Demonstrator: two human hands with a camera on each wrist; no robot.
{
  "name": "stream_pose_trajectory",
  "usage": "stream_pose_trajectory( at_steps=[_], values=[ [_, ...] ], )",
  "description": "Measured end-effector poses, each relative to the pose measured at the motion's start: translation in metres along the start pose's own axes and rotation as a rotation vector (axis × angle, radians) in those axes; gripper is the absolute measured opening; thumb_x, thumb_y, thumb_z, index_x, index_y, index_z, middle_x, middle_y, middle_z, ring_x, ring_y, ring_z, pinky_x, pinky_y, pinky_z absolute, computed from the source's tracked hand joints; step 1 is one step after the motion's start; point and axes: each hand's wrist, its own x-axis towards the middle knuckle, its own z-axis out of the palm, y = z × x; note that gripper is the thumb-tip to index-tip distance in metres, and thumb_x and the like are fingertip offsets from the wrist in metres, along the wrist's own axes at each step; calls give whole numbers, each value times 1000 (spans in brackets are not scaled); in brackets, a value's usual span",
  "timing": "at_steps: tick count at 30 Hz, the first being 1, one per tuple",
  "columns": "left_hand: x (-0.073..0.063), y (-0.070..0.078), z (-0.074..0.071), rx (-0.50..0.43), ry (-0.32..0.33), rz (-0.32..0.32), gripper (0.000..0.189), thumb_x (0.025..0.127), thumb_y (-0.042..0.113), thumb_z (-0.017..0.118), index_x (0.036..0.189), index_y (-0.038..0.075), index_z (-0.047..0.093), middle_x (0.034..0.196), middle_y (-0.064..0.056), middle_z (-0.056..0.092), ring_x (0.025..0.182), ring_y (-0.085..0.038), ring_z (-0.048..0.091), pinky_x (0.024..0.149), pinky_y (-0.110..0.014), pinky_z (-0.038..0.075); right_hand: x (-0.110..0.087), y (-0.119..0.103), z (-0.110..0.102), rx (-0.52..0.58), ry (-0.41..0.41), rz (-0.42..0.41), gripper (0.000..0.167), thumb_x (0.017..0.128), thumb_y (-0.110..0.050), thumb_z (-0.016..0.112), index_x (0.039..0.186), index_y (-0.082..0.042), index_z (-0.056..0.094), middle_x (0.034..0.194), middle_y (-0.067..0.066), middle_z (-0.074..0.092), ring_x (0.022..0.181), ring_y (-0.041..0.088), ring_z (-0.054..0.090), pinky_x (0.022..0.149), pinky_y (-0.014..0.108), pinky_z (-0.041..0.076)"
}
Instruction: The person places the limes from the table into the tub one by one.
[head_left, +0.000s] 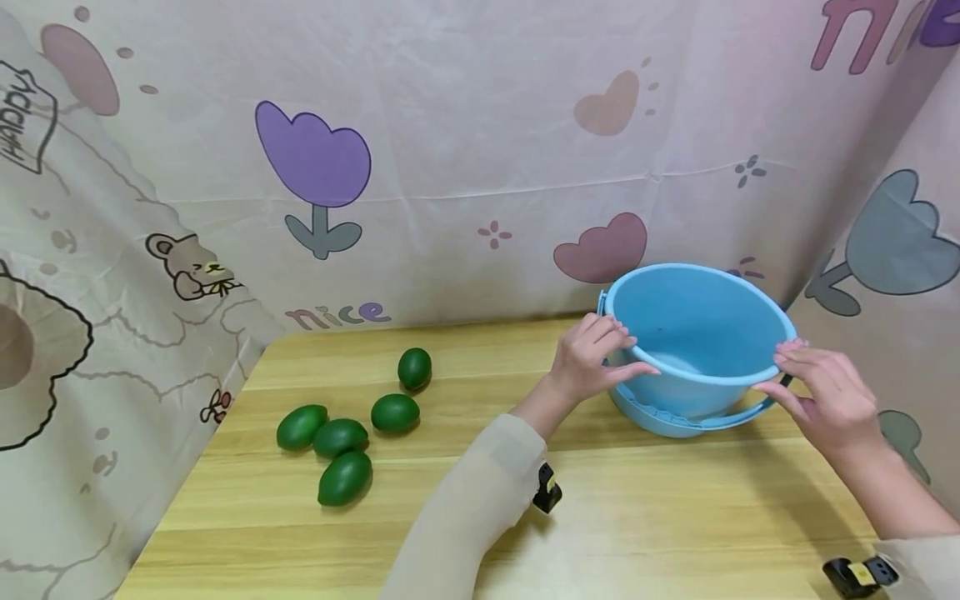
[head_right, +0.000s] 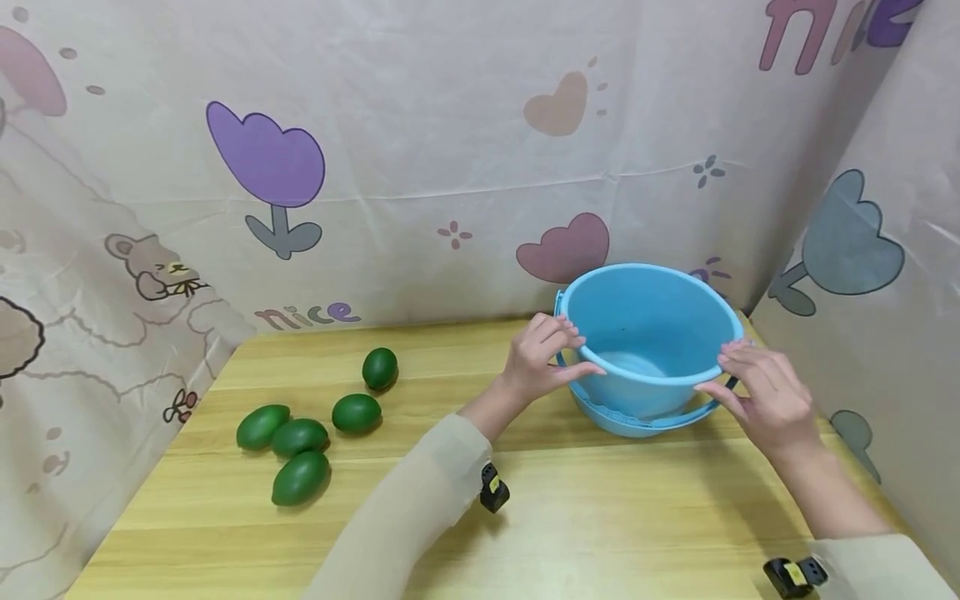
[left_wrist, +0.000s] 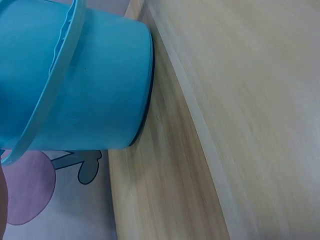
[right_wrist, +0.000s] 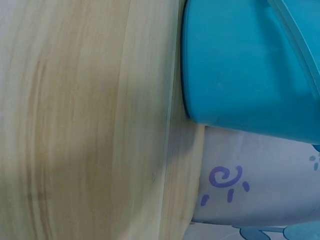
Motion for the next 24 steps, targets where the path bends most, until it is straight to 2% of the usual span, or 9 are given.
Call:
stream_pose_trajectory(
  at_steps=[4, 10, 17, 24],
  values=[
    [-3, 0, -5, 18, 35, 16, 50, 61, 60, 80, 71, 12, 72, 74, 0, 66, 76, -12, 60, 79, -15, 49, -1, -2, 3, 20, -11, -10, 62, 84, -50, 58, 77, 11, 64, 73, 26, 63, 75, 36, 63, 97, 19, 43],
    [-3, -4, -11, -9, 56, 22, 50, 58, 58, 82, 70, 11, 72, 71, -1, 66, 76, -13, 60, 82, -17, 49, 2, -4, 9, 49, 21, -21, 60, 84, -48, 59, 76, 11, 64, 72, 26, 63, 83, 30, 67, 96, 20, 44],
    [-5, -4, -17, -8, 84, 40, 50, 55, 58, 84, 67, 11, 70, 69, 0, 64, 72, -12, 59, 78, -16, 50, 10, -17, 11, 51, 7, -23, 62, 86, -49, 56, 75, 11, 61, 70, 26, 61, 69, 35, 58, 97, 17, 42],
    [-8, -4, -25, 15, 110, 58, 50, 56, 58, 83, 69, 11, 70, 70, 0, 64, 71, -12, 60, 76, -16, 51, 9, -23, 13, 64, -5, -7, 61, 85, -49, 57, 75, 12, 63, 72, 26, 62, 74, 33, 61, 98, 17, 41]
  ],
)
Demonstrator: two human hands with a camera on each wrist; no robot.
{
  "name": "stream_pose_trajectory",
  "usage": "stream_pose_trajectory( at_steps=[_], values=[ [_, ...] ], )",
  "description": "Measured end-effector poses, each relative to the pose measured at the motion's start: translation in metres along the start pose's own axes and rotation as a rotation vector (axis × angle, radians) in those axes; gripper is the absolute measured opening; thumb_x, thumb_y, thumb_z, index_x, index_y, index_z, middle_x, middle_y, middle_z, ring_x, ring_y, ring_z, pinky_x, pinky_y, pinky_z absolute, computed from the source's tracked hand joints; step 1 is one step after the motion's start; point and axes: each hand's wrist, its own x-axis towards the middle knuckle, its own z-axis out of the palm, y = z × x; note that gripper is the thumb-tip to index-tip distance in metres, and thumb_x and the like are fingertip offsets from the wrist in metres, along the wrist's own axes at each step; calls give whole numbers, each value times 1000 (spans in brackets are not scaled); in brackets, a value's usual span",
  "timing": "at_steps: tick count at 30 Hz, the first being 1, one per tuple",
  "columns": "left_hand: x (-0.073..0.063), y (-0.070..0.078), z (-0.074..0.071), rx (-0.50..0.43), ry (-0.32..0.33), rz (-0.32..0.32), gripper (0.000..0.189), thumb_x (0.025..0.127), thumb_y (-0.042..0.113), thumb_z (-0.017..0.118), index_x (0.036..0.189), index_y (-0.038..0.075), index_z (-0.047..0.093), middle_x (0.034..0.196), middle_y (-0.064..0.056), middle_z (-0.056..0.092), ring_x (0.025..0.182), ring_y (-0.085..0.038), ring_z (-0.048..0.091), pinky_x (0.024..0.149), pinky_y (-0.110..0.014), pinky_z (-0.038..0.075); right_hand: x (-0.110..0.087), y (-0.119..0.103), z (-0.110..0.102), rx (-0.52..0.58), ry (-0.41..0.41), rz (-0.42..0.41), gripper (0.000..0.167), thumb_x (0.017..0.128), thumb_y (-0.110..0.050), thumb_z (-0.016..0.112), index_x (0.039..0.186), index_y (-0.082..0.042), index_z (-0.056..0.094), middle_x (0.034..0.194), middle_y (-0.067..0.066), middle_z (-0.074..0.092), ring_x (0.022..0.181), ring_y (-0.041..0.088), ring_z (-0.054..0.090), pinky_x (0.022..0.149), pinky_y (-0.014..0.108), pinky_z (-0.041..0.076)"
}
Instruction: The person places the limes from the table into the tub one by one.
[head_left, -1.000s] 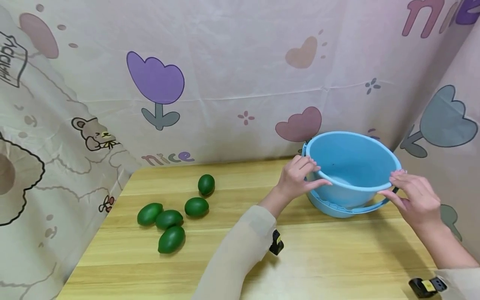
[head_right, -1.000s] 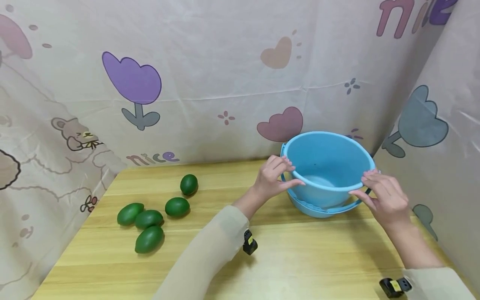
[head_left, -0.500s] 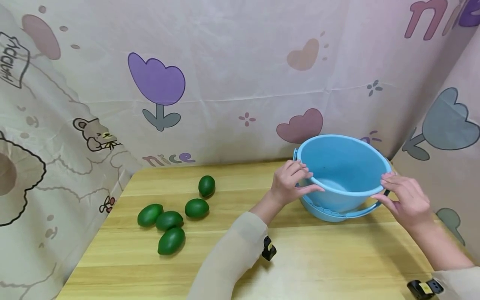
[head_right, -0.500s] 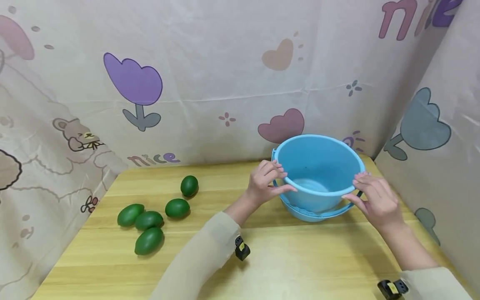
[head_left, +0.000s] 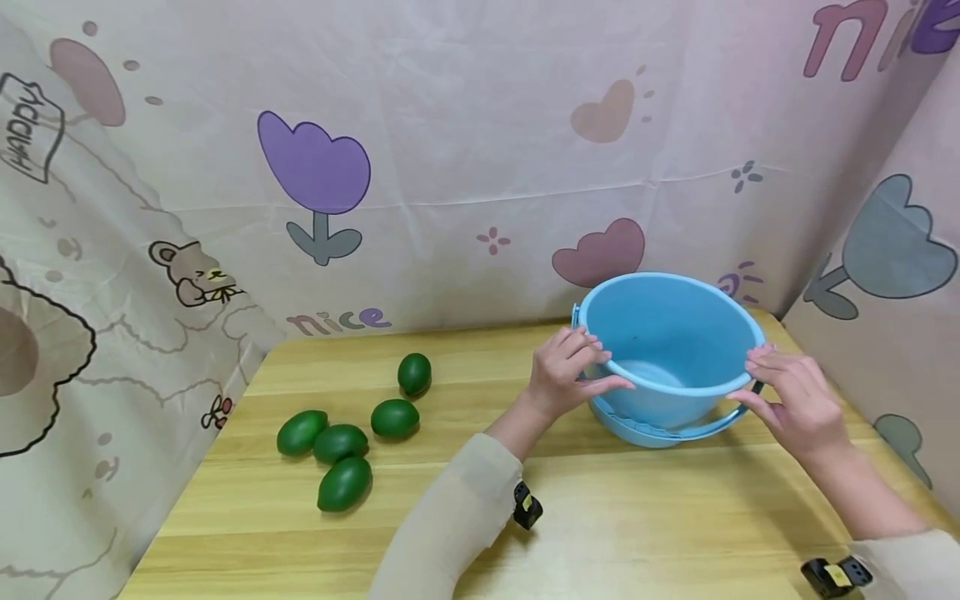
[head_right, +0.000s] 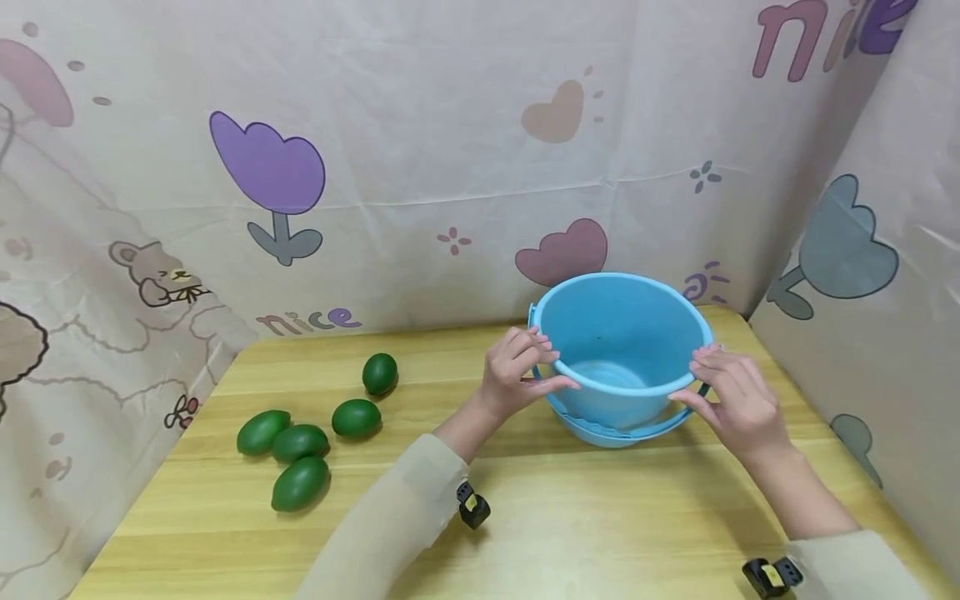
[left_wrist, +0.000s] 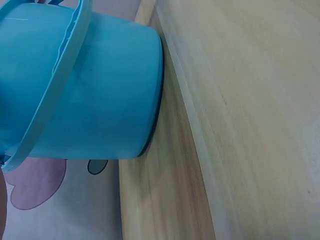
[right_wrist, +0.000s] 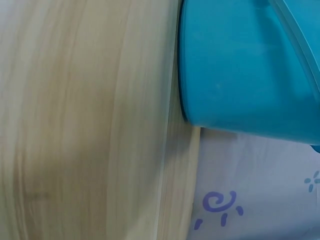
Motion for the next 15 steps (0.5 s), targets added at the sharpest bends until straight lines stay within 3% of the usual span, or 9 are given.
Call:
stream_pose_trajectory(
  at_steps=[6, 15],
  values=[
    [-1, 0, -10, 3, 9, 6, 53, 47, 56, 87, 69, 11, 69, 70, -1, 64, 69, -13, 59, 74, -17, 51, 0, -4, 4, 7, 1, -9, 62, 85, -49, 56, 73, 12, 62, 71, 26, 62, 65, 37, 54, 98, 18, 42],
    [-6, 1, -24, -12, 35, -16, 54, 46, 56, 87, 70, 10, 71, 71, -2, 66, 70, -14, 60, 75, -19, 52, 4, -15, 11, 46, 19, -34, 62, 86, -48, 56, 72, 12, 62, 69, 26, 61, 62, 39, 53, 97, 16, 42]
  ],
)
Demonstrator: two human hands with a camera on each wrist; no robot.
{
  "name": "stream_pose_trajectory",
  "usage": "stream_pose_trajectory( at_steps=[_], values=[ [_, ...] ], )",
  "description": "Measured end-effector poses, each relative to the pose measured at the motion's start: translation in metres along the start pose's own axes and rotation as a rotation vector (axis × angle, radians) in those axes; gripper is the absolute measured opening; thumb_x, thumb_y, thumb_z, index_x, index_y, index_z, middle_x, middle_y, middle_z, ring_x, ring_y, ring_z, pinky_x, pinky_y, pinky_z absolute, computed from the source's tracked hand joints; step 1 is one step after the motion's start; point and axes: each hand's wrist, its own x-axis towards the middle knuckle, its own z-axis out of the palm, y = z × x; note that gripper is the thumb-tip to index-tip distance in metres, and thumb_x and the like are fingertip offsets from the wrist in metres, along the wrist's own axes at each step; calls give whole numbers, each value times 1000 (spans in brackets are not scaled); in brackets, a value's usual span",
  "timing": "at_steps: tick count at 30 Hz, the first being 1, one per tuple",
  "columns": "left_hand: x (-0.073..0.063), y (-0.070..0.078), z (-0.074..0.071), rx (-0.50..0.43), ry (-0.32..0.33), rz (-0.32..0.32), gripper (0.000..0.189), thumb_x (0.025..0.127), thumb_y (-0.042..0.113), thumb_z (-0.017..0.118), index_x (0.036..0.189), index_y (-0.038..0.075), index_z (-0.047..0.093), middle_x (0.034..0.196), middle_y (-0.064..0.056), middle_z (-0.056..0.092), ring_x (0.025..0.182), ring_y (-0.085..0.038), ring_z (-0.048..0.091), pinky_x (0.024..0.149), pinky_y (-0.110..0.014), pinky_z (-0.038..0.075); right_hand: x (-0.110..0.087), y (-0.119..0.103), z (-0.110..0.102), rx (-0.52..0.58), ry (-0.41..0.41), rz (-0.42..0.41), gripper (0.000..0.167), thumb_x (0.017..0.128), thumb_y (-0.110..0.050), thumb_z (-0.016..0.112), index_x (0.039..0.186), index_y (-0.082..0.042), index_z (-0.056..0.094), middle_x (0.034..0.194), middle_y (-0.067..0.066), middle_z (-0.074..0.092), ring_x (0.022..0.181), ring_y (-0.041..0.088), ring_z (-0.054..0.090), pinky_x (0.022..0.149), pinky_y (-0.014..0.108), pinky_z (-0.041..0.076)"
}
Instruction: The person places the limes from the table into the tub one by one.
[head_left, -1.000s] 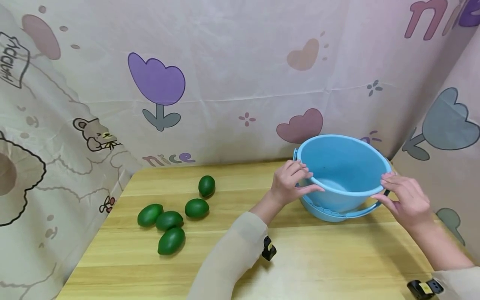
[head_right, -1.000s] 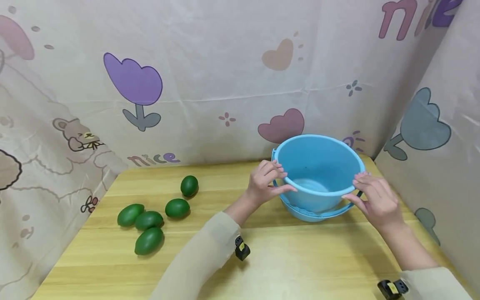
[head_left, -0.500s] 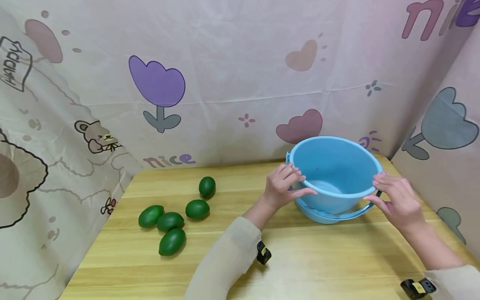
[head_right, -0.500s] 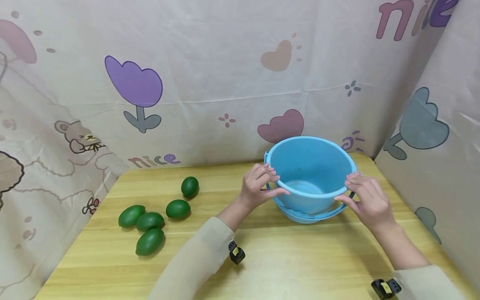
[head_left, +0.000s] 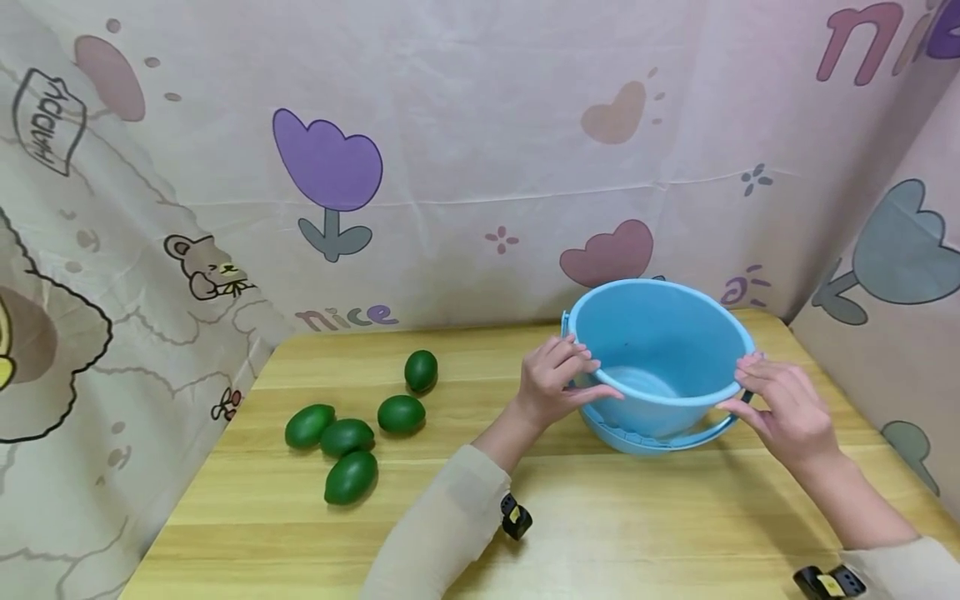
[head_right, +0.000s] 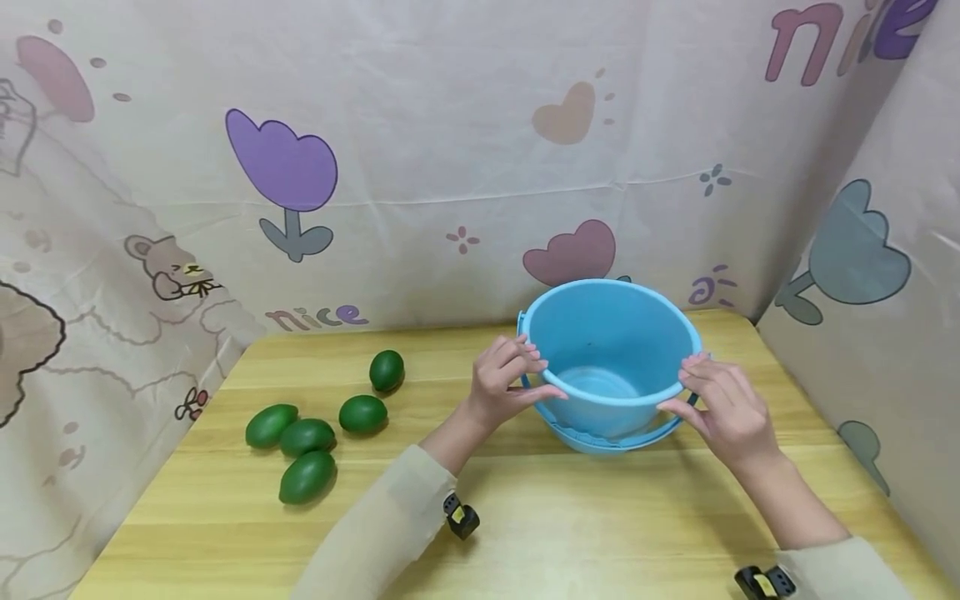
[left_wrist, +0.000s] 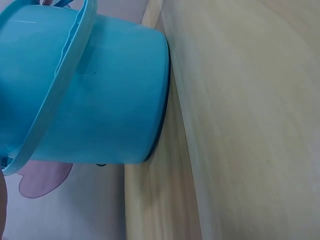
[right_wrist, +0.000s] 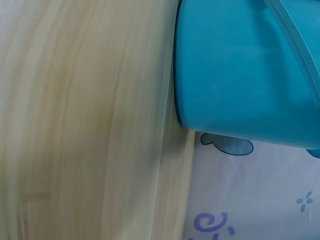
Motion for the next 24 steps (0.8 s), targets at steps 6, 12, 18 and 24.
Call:
stream_pose_trajectory(
  at_steps=[6, 12, 18, 24],
  values=[
    [-1, 2, -12, 3, -3, -4, 55, 44, 54, 89, 70, 9, 71, 71, -2, 66, 70, -14, 60, 77, -21, 53, 3, -7, 4, 21, 9, -22, 60, 86, -47, 56, 71, 11, 61, 68, 25, 61, 61, 38, 53, 96, 17, 42],
    [-1, 3, -23, 22, -11, 6, 56, 41, 54, 89, 68, 10, 70, 69, -1, 66, 68, -14, 59, 75, -20, 53, 5, -11, 9, 56, 26, -30, 59, 85, -46, 58, 70, 11, 61, 68, 25, 61, 61, 36, 54, 95, 18, 44],
    [-1, 3, -32, 22, -25, 13, 58, 37, 54, 90, 68, 9, 70, 68, -2, 66, 67, -14, 59, 75, -21, 53, 4, -14, 12, 69, 26, -35, 58, 85, -45, 58, 70, 11, 61, 68, 25, 61, 61, 37, 54, 95, 19, 44],
    [-2, 3, -41, 17, -12, 30, 58, 39, 54, 90, 68, 8, 70, 68, -2, 67, 67, -14, 60, 73, -22, 54, 7, -18, 17, 98, 56, -47, 55, 85, -43, 60, 69, 10, 60, 67, 24, 61, 61, 36, 55, 94, 20, 45]
  ],
)
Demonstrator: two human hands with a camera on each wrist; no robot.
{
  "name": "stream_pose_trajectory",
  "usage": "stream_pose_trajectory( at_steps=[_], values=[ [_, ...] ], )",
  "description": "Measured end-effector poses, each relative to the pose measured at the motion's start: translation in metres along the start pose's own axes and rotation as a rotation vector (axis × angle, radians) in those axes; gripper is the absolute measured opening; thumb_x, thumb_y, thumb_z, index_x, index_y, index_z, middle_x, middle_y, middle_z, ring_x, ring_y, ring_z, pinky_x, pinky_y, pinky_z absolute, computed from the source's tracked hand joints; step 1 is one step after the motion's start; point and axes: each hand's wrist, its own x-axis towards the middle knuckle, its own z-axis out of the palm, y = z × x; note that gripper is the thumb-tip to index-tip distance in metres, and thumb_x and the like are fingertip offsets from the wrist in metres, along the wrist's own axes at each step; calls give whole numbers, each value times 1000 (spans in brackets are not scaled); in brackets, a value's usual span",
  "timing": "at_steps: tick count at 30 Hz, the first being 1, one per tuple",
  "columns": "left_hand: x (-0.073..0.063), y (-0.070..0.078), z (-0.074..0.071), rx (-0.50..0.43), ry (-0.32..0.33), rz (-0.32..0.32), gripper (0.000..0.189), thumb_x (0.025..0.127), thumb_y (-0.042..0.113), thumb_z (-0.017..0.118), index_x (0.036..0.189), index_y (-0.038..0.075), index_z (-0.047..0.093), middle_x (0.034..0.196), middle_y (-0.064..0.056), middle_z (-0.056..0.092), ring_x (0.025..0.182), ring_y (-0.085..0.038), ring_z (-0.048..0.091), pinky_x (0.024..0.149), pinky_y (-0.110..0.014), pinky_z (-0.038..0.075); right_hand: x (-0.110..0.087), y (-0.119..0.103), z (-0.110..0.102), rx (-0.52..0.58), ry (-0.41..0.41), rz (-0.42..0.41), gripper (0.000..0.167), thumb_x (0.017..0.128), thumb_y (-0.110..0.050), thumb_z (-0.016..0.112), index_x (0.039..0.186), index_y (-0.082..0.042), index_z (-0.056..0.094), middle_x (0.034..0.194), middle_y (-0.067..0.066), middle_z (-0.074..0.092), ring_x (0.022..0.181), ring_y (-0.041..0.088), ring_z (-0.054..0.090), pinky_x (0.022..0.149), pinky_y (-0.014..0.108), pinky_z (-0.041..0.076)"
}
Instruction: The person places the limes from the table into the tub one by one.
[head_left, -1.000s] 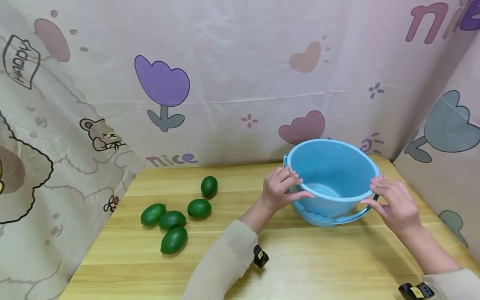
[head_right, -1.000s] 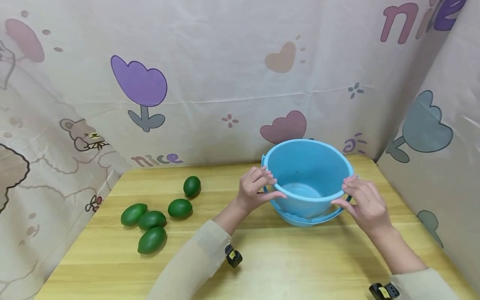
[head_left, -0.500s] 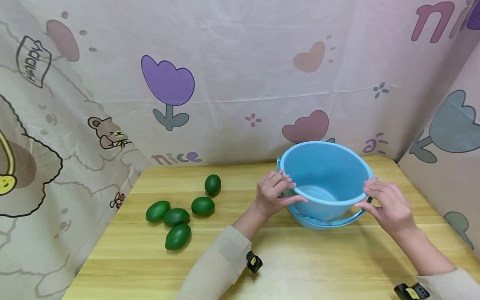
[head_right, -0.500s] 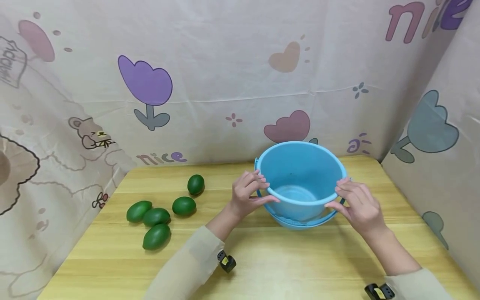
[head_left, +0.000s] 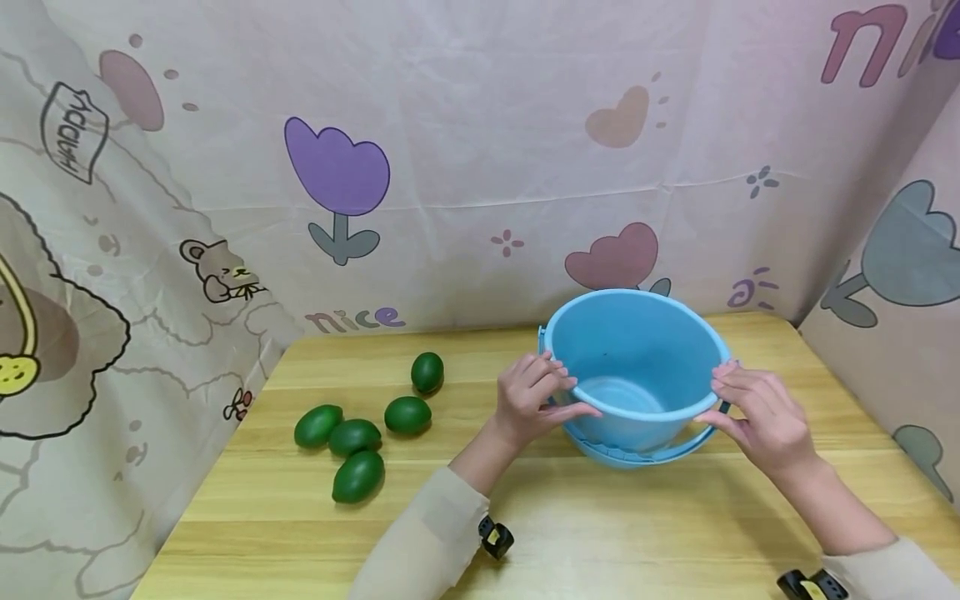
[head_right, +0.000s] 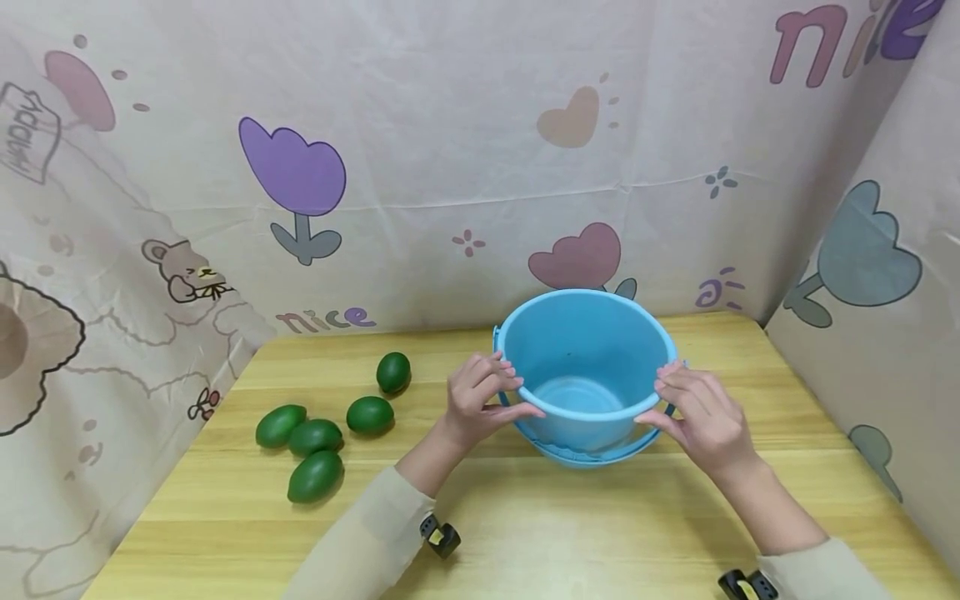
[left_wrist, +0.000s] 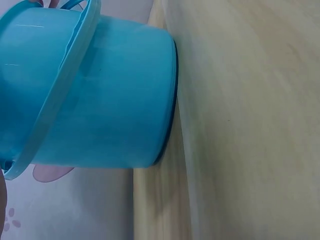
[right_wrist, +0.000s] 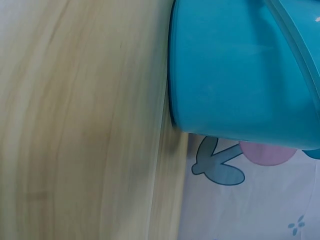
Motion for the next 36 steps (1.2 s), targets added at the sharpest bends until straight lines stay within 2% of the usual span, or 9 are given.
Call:
stream_pose_trajectory(
  at_steps=[4, 9, 18, 23, 28, 36],
  values=[
    [-2, -1, -6, -13, 20, 11, 60, 36, 53, 89, 69, 7, 70, 70, -4, 68, 68, -16, 62, 77, -27, 55, 4, -5, 5, 23, 37, 5, 54, 84, -41, 62, 68, 10, 61, 66, 24, 60, 63, 35, 57, 92, 20, 47],
    [-5, -2, -10, -14, 32, 21, 60, 38, 55, 88, 69, 6, 70, 70, -4, 68, 68, -16, 62, 76, -27, 55, 5, -9, 9, 38, 65, 7, 54, 83, -41, 63, 68, 11, 63, 65, 24, 60, 63, 34, 57, 92, 21, 47],
    [-7, -1, -18, -8, 28, 18, 60, 44, 57, 86, 71, 6, 71, 71, -5, 69, 67, -16, 62, 74, -27, 55, -5, -8, 13, 61, 112, -3, 50, 81, -39, 67, 70, 10, 65, 65, 23, 62, 62, 35, 59, 88, 23, 50],
    [-7, 2, -26, -14, 38, 20, 55, 59, 58, 81, 72, 6, 70, 71, -5, 69, 67, -16, 61, 72, -28, 56, -6, -12, 17, 64, 138, -15, 50, 80, -39, 68, 69, 9, 65, 65, 22, 62, 62, 34, 60, 87, 24, 51],
    [-6, 6, -37, -3, 46, 34, 52, 72, 57, 72, 70, 5, 68, 69, -5, 67, 65, -16, 60, 70, -31, 56, -2, -18, 18, 63, 102, -34, 50, 82, -39, 67, 70, 9, 64, 65, 22, 62, 60, 34, 57, 89, 24, 50],
    [-4, 12, -48, 7, 53, 56, 51, 75, 56, 70, 68, 6, 67, 68, -5, 67, 64, -15, 60, 67, -31, 56, 2, -27, 20, 85, 86, -45, 49, 83, -37, 67, 69, 9, 64, 65, 21, 63, 59, 34, 57, 89, 24, 50]
  ],
)
